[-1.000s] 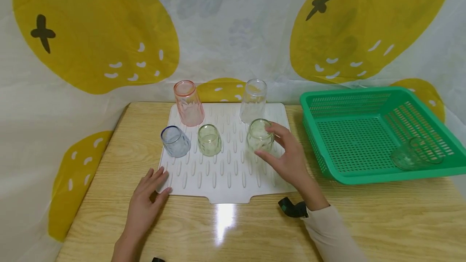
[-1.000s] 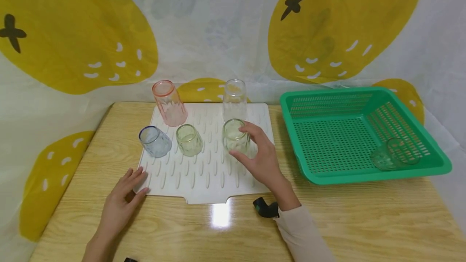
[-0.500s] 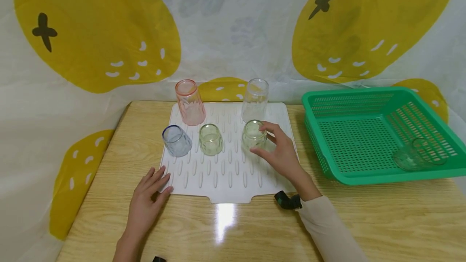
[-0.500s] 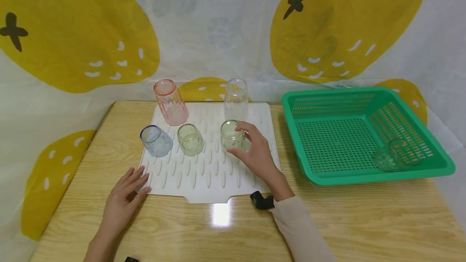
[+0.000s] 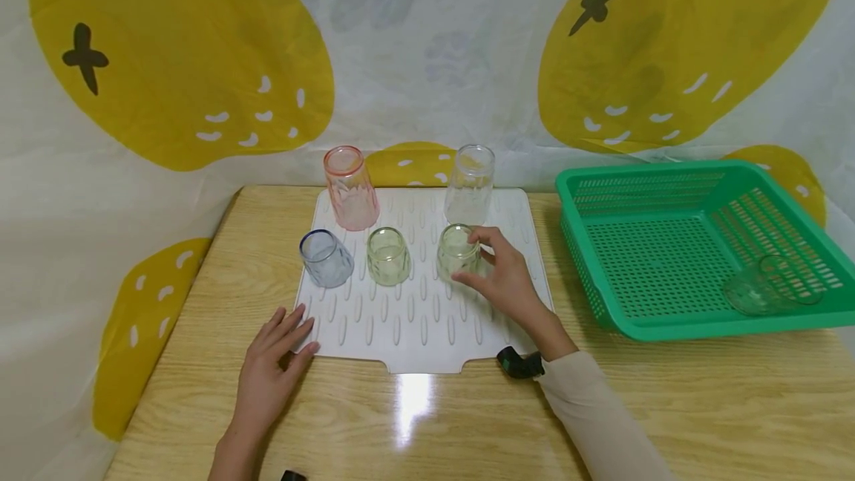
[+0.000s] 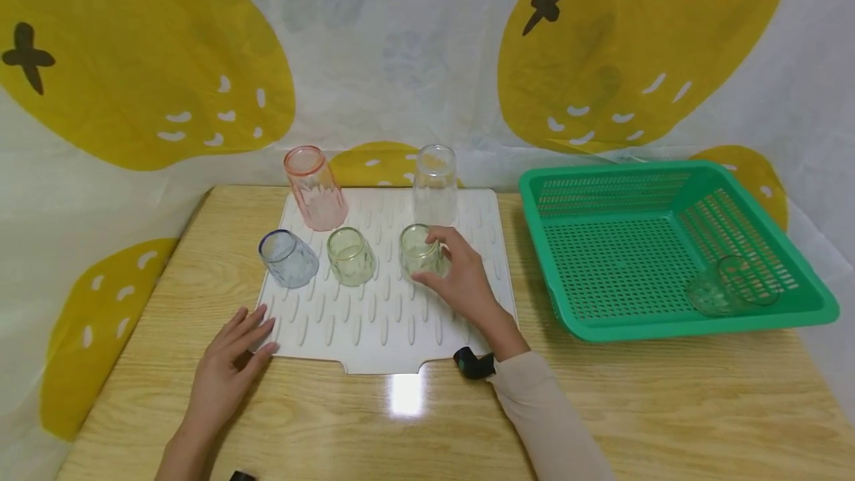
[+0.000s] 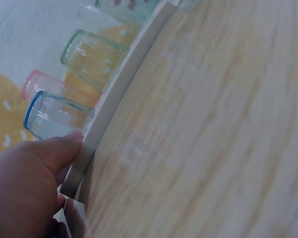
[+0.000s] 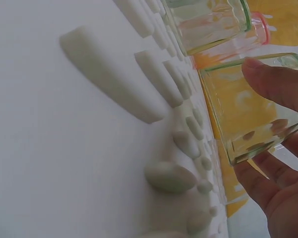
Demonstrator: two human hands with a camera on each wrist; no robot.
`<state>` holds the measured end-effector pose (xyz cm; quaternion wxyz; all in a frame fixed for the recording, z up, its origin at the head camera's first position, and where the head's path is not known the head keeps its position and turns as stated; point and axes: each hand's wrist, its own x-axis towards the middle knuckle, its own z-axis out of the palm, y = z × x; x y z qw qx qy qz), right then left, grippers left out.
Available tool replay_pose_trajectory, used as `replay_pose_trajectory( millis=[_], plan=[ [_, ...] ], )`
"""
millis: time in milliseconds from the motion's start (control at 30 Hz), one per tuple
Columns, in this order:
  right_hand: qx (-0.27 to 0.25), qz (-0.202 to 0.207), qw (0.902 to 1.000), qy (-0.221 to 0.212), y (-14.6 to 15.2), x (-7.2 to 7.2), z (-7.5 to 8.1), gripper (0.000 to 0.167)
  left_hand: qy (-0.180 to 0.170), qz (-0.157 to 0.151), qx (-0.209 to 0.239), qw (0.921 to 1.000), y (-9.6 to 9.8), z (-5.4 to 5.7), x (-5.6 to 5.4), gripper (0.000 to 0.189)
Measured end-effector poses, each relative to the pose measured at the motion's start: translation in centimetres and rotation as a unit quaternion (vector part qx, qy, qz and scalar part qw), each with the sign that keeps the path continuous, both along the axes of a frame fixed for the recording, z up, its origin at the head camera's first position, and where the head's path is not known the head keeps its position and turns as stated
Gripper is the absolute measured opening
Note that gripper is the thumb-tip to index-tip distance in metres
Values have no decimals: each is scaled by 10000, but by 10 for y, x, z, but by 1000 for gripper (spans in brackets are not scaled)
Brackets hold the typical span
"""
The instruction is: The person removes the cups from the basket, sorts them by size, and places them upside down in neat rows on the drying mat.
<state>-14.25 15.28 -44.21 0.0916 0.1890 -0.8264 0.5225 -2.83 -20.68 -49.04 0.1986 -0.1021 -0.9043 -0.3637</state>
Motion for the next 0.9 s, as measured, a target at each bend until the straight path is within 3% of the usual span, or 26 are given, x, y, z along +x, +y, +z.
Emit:
replay_pose_trajectory(
  millis=[400,900],
  plan=[
    [347,-38,9993,-113,-2,-4,-5,56,-19,-6,27,10000,-1,-1,0,40],
    [832,311,9958,-227,5,-6,6,50,-102,-14,49,9999,0,2,0,40]
  ],
)
